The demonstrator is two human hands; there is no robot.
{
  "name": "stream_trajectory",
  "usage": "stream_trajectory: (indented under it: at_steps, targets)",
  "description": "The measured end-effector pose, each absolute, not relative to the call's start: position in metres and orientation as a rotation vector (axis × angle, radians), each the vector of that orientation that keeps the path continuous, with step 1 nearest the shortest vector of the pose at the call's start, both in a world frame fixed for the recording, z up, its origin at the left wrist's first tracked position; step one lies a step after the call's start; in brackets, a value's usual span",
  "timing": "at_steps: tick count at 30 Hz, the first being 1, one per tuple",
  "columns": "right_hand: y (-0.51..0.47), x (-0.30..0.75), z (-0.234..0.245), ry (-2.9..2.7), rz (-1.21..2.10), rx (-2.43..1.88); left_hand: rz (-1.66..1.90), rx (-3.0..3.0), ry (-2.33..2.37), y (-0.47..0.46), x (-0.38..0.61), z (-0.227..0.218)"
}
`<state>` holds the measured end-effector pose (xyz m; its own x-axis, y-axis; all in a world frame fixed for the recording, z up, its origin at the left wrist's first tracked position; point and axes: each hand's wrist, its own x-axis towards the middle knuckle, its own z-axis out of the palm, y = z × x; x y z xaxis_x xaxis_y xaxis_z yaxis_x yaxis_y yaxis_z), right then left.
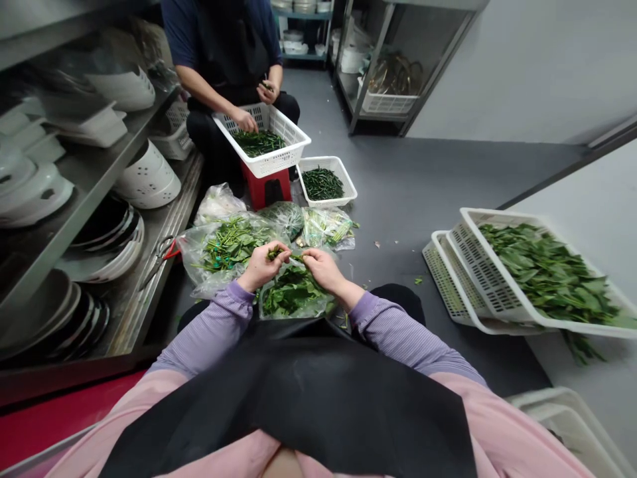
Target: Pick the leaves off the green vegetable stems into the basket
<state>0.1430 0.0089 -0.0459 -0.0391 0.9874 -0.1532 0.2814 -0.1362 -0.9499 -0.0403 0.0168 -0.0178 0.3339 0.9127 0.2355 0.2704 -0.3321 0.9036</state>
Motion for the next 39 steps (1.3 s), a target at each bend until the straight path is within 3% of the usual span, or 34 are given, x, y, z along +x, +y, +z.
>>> stream_trajectory:
  at_steps: [4,9,14,22,26,29,32,35,37,39]
  targets:
    - [0.015,0.161,-0.054,-0.992,1.247,-1.607,1.089,1.707,1.024,0.016,-0.042,-0.017]
    - [0.007,0.16,-0.038,-1.0,1.862,-1.257,1.108,1.674,1.072,0.022,-0.043,-0.019]
    - [-0.004,0.146,-0.024,-0.841,2.065,-1.24,1.084,1.742,1.094,0.023,-0.044,-0.02]
    - [-0.007,0.151,-0.012,-1.497,1.834,-1.195,0.984,1.657,1.016,0.021,-0.045,-0.019]
    - [-0.003,0.143,-0.028,-2.166,1.174,-1.551,0.947,1.922,1.005,0.015,-0.04,-0.017]
    - [-0.002,0.142,-0.049,-2.311,0.777,-1.788,1.025,1.996,1.195,0.022,-0.05,-0.019]
    - [-0.004,0.154,-0.062,-1.994,0.976,-1.786,1.117,1.776,1.754,0.046,-0.081,-0.027]
    - [-0.007,0.168,-0.059,-1.609,1.33,-1.592,0.935,1.451,2.181,0.071,-0.113,-0.037]
    - [-0.009,0.173,-0.051,-1.472,1.499,-1.478,0.934,1.274,2.146,0.078,-0.123,-0.04]
    - [-0.01,0.171,-0.04,-1.421,1.57,-1.414,1.018,1.142,1.803,0.075,-0.117,-0.039]
